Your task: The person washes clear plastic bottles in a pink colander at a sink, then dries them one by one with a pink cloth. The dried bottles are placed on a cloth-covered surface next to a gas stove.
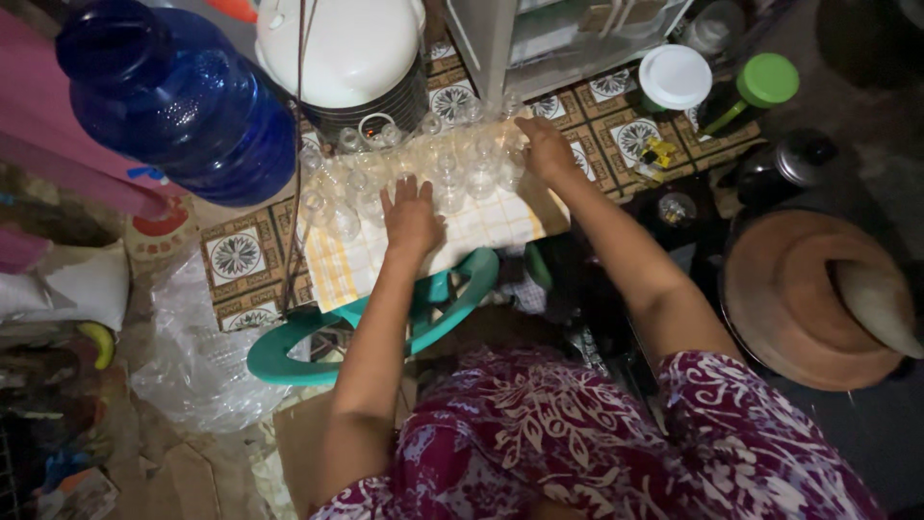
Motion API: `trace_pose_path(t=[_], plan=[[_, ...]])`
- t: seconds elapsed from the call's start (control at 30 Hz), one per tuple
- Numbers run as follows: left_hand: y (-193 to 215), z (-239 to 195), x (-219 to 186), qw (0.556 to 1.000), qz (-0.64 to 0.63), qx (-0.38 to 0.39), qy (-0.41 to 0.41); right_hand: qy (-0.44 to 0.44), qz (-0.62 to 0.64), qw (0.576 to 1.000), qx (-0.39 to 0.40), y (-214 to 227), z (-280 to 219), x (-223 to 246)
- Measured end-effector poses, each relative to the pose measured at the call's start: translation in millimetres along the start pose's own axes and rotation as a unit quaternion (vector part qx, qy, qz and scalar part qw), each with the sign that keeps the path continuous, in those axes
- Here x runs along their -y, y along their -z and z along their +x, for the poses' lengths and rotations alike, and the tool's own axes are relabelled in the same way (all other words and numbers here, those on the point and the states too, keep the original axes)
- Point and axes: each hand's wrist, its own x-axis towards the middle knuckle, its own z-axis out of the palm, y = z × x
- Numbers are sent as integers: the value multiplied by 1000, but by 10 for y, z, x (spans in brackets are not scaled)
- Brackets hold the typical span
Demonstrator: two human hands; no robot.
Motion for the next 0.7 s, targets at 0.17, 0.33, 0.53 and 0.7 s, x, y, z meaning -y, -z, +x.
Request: trace_pose_path(t=[0.17,0.33,0.53,0.7], plan=[[43,-16,-1,999,-21,-35,-23,-3,-2,999,-36,266,-82,324],[169,-72,-151,976,-65,-163,-129,-34,80,989,-117,424,-346,793],[350,-137,-336,910,-251,-253,-211,-53,189,970,-142,401,-793,1343],[488,-333,-597,917,-219,-182,-280,-7,145,985,-90,678,-1413,1832]])
